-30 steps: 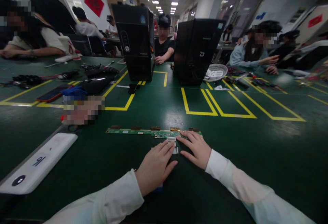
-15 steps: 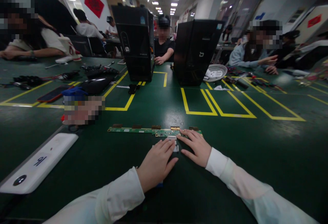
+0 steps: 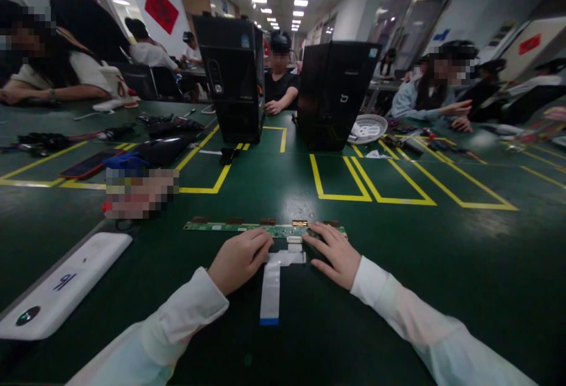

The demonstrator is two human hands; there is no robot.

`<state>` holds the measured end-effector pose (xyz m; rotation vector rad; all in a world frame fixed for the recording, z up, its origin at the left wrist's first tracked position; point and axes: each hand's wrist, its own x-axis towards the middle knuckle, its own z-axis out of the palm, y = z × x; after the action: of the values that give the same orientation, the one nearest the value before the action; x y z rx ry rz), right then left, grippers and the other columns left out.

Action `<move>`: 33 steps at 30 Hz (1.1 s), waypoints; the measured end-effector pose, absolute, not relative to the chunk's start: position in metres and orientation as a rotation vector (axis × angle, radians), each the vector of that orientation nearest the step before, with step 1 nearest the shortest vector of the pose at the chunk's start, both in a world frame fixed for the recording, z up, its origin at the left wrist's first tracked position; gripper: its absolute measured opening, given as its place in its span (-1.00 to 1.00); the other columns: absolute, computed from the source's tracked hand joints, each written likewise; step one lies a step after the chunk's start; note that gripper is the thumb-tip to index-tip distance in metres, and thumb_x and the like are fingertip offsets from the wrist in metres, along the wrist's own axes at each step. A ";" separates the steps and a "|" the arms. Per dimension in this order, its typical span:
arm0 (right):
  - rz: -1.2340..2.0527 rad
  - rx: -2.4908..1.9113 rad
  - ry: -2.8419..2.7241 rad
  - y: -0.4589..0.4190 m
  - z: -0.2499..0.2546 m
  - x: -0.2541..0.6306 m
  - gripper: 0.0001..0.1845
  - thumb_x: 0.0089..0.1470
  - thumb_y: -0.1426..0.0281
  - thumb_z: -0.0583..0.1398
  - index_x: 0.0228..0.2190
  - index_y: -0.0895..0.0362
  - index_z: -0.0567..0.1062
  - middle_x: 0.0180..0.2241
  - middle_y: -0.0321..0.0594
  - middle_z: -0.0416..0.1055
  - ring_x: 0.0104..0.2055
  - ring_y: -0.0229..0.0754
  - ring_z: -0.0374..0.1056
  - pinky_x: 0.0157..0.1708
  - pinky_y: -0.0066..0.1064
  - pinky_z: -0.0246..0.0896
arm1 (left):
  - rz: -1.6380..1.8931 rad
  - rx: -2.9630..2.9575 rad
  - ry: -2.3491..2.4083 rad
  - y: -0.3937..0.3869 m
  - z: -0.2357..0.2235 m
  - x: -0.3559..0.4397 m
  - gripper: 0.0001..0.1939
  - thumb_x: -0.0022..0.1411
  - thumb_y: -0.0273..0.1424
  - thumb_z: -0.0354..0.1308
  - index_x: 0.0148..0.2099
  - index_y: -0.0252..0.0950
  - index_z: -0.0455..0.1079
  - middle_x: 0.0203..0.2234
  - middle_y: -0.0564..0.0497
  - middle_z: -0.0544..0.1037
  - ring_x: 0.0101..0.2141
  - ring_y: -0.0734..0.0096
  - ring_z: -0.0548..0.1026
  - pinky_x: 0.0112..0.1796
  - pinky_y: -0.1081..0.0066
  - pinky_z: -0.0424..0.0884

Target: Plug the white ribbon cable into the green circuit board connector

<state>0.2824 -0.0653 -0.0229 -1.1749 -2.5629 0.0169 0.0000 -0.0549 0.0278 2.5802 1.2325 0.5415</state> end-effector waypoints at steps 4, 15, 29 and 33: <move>0.060 -1.064 -2.617 -0.068 -0.016 0.272 -0.50 0.26 0.25 0.01 0.18 0.09 0.31 0.27 -0.02 0.08 0.33 0.03 -0.09 0.25 0.05 -0.07 | 0.588 2.664 1.116 -0.052 0.024 -0.016 -0.74 0.37 -0.41 -0.08 -0.13 -0.28 0.45 -0.19 -0.05 0.57 -0.17 0.37 0.52 -0.13 0.34 0.46; 0.149 -1.166 -2.700 -0.071 -0.011 0.258 -0.44 0.23 0.10 0.05 0.19 0.02 0.31 0.30 -0.03 0.04 0.31 0.09 -0.02 0.22 0.09 -0.03 | 0.517 2.693 1.101 -0.044 0.018 -0.028 -0.73 0.38 -0.36 -0.09 -0.15 -0.26 0.44 -0.25 -0.01 0.57 -0.27 0.43 0.53 -0.22 0.43 0.45; -0.013 -1.366 -2.473 -0.131 -0.030 0.403 -0.55 0.24 0.24 0.04 0.14 -0.02 0.38 0.23 -0.09 0.19 0.26 0.00 0.11 0.18 -0.01 0.14 | 0.497 2.680 1.114 -0.044 0.018 -0.028 -0.73 0.37 -0.36 -0.09 -0.16 -0.24 0.45 -0.27 0.01 0.56 -0.27 0.43 0.51 -0.21 0.42 0.45; -0.017 -1.484 -2.337 -0.163 -0.035 0.464 -0.53 0.22 0.26 0.04 0.15 -0.06 0.37 0.21 -0.09 0.21 0.24 0.04 0.15 0.15 0.02 0.17 | 0.497 2.670 1.095 -0.044 0.017 -0.027 -0.74 0.37 -0.37 -0.08 -0.12 -0.24 0.44 -0.20 -0.01 0.55 -0.21 0.42 0.50 -0.17 0.39 0.45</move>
<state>0.4638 -0.1634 -0.0351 -1.4839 -2.3368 -0.0175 -0.0267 -0.0437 0.0168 2.6695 1.0947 0.4972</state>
